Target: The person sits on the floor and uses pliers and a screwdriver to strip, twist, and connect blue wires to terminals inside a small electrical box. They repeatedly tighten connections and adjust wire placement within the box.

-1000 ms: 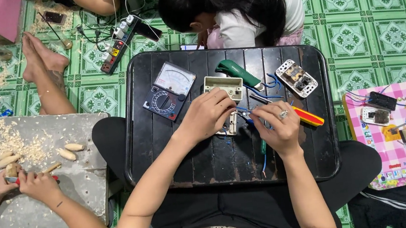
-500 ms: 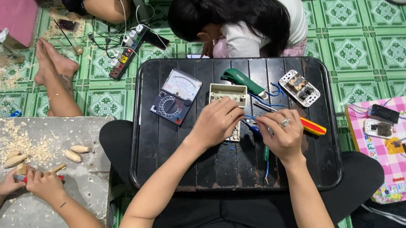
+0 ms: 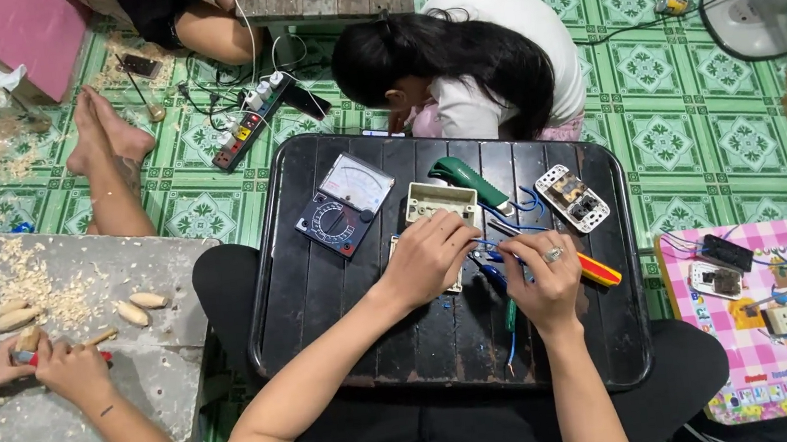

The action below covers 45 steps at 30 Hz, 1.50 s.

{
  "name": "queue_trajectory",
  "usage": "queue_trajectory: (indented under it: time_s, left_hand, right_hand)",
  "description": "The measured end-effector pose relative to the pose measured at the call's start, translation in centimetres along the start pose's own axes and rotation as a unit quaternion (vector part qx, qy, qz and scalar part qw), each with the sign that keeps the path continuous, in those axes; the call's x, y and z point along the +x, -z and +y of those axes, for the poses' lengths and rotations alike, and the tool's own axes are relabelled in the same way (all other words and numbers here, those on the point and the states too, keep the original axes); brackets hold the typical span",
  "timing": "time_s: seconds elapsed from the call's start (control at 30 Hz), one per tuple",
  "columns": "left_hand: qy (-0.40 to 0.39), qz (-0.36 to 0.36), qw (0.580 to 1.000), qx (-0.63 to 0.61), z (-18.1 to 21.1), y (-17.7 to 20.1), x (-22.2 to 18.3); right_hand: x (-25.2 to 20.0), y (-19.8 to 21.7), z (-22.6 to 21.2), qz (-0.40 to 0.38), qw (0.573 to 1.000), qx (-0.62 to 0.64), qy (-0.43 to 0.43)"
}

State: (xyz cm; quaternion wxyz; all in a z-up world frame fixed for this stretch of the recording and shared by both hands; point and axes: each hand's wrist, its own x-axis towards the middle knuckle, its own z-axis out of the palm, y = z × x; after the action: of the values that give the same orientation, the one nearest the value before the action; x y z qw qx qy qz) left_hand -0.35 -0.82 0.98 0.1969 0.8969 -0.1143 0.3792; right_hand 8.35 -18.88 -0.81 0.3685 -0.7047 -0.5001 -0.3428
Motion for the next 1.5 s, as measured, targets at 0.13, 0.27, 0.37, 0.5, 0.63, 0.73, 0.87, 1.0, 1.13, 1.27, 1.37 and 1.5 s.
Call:
queue_trajectory:
  time_s: [0.13,0.27,0.37,0.5,0.63,0.73,0.87,1.0,1.13,1.27,1.37,1.5]
  left_hand:
    - [0.008,0.004,1.0,-0.02,0.4,-0.1,-0.1]
    - [0.027,0.02,0.999,-0.043,0.5,-0.8,-0.5]
    - [0.033,0.051,0.996,-0.063,0.6,-1.2,-0.8]
    - [0.024,0.086,0.994,-0.061,0.5,-1.9,-1.1]
    - [0.017,0.095,0.994,-0.053,0.6,-1.9,-1.1]
    - [0.002,0.103,0.994,-0.038,0.6,-1.6,-0.8]
    - [-0.004,0.11,0.993,-0.034,0.7,-0.8,-0.2]
    - [0.029,0.129,0.99,-0.057,0.8,-0.5,-0.2]
    - [0.052,0.181,0.977,-0.103,1.1,-0.1,0.5]
    - [0.059,0.203,0.97,-0.122,0.8,-0.2,0.4]
    - [0.061,0.206,0.97,-0.116,0.2,-0.2,0.3]
    - [0.066,0.198,0.973,-0.096,-0.6,-0.4,0.1]
  right_hand:
    - [-0.4,0.0,0.0,0.002,1.0,0.011,0.001]
    - [-0.8,-0.2,-0.2,-0.002,0.999,0.043,-0.033]
    - [-1.4,-0.3,-0.5,-0.011,0.989,0.104,-0.105]
    - [-1.8,-0.3,-0.8,-0.032,0.958,0.192,-0.213]
    - [-2.6,-0.7,-0.6,-0.045,0.934,0.231,-0.268]
    - [-3.1,-0.9,-0.2,-0.05,0.912,0.268,-0.308]
    - [-3.2,-0.9,-0.1,-0.032,0.902,0.289,-0.318]
    - [-2.7,-0.6,-0.5,-0.02,0.896,0.297,-0.331]
    - [-2.5,-0.4,0.3,-0.038,0.91,0.252,-0.327]
    - [-1.3,0.0,0.1,-0.07,0.949,0.176,-0.252]
    - [0.1,1.4,0.1,-0.174,0.97,0.061,-0.159]
    - [1.2,3.1,-0.4,-0.363,0.919,-0.034,-0.15]
